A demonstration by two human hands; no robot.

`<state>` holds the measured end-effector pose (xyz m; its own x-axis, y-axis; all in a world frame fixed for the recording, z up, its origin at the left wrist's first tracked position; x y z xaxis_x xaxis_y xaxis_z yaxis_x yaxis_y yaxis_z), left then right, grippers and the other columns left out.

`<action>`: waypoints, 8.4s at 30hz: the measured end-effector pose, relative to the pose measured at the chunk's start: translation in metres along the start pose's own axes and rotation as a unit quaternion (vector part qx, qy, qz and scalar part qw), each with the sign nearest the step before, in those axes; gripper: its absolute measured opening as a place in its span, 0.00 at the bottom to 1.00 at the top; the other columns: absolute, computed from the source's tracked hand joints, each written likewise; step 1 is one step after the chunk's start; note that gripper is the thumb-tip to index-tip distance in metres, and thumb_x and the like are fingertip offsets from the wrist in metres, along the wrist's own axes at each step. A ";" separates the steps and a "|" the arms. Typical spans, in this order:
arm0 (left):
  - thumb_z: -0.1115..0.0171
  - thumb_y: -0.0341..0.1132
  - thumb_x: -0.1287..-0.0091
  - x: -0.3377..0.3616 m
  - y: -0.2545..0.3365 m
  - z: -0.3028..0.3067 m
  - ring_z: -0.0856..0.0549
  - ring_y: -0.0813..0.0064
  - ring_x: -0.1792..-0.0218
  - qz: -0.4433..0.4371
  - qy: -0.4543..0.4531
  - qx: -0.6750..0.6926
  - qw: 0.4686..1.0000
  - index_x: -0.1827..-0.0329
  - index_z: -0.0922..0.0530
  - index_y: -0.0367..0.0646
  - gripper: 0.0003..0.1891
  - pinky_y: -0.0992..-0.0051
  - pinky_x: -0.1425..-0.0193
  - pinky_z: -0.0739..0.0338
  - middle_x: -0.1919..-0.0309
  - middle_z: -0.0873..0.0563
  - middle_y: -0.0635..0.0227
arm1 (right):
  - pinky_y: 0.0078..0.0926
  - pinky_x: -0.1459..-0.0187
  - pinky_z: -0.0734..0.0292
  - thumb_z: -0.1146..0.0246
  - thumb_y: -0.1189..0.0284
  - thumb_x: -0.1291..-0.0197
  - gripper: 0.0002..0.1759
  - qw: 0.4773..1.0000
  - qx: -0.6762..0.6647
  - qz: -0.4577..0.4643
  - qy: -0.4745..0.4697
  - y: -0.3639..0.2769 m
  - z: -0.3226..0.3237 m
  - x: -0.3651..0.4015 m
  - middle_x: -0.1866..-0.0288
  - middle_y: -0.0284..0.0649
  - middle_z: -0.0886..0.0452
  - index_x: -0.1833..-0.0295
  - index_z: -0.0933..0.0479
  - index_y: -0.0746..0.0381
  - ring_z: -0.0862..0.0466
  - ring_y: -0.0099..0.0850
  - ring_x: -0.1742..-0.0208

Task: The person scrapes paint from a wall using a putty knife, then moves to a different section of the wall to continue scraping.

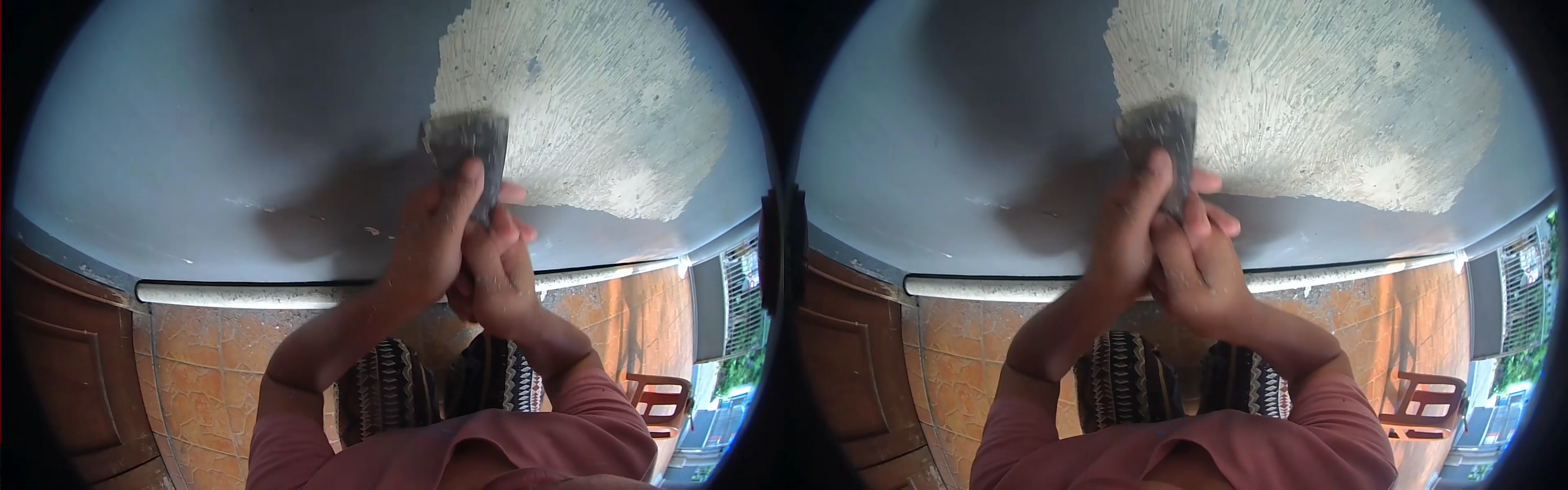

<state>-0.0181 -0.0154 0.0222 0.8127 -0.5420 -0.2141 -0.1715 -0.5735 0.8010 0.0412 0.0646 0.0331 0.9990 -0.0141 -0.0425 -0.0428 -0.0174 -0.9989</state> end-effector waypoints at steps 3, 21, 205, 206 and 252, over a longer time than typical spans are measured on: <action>0.56 0.55 0.27 0.003 -0.015 0.006 0.14 0.70 0.67 0.005 -0.015 0.017 1.000 0.56 0.21 0.31 0.30 0.77 0.61 0.21 0.75 0.19 0.63 | 0.19 0.85 0.39 0.56 0.64 0.28 0.13 0.997 0.079 0.014 0.009 0.011 0.005 0.005 0.81 0.32 0.33 0.46 0.38 0.59 0.32 0.22 0.85; 0.56 0.52 0.26 0.003 -0.009 -0.003 0.14 0.67 0.66 0.018 -0.009 0.036 0.999 0.56 0.22 0.29 0.29 0.76 0.60 0.21 0.77 0.21 0.65 | 0.18 0.80 0.35 0.54 0.70 0.30 0.11 0.998 -0.037 -0.052 0.006 0.002 0.008 0.009 0.77 0.33 0.28 0.51 0.31 0.64 0.28 0.21 0.81; 0.54 0.52 0.27 -0.007 0.044 -0.025 0.14 0.64 0.64 -0.010 0.019 0.007 1.000 0.51 0.26 0.31 0.27 0.71 0.64 0.18 0.77 0.21 0.69 | 0.21 0.89 0.39 0.55 0.67 0.28 0.12 0.998 -0.035 0.017 -0.049 -0.043 -0.002 -0.005 0.83 0.33 0.33 0.63 0.33 0.62 0.32 0.22 0.89; 0.54 0.52 0.27 -0.010 0.044 -0.024 0.14 0.64 0.64 -0.023 0.029 0.005 0.999 0.51 0.26 0.31 0.27 0.70 0.64 0.18 0.77 0.21 0.69 | 0.21 0.89 0.39 0.55 0.68 0.28 0.12 0.998 -0.033 0.026 -0.054 -0.044 -0.002 -0.009 0.83 0.33 0.33 0.63 0.32 0.63 0.32 0.23 0.89; 0.57 0.53 0.27 -0.016 0.071 -0.028 0.13 0.64 0.64 -0.042 -0.011 -0.095 0.995 0.54 0.22 0.32 0.28 0.72 0.61 0.19 0.73 0.17 0.59 | 0.20 0.91 0.41 0.55 0.68 0.28 0.12 0.991 -0.089 0.079 -0.067 -0.063 -0.010 -0.014 0.83 0.34 0.34 0.61 0.32 0.64 0.33 0.23 0.90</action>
<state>-0.0275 -0.0300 0.0981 0.8071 -0.5118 -0.2944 0.0054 -0.4922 0.8704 0.0293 0.0564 0.0969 0.9719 0.1014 -0.2124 -0.1890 -0.2015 -0.9611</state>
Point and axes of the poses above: each hand's wrist, its own x-axis away from the middle knuckle, its own z-axis out of the back of the hand, y = z × x, the point moved 1 cm from there along -x, towards the middle knuckle
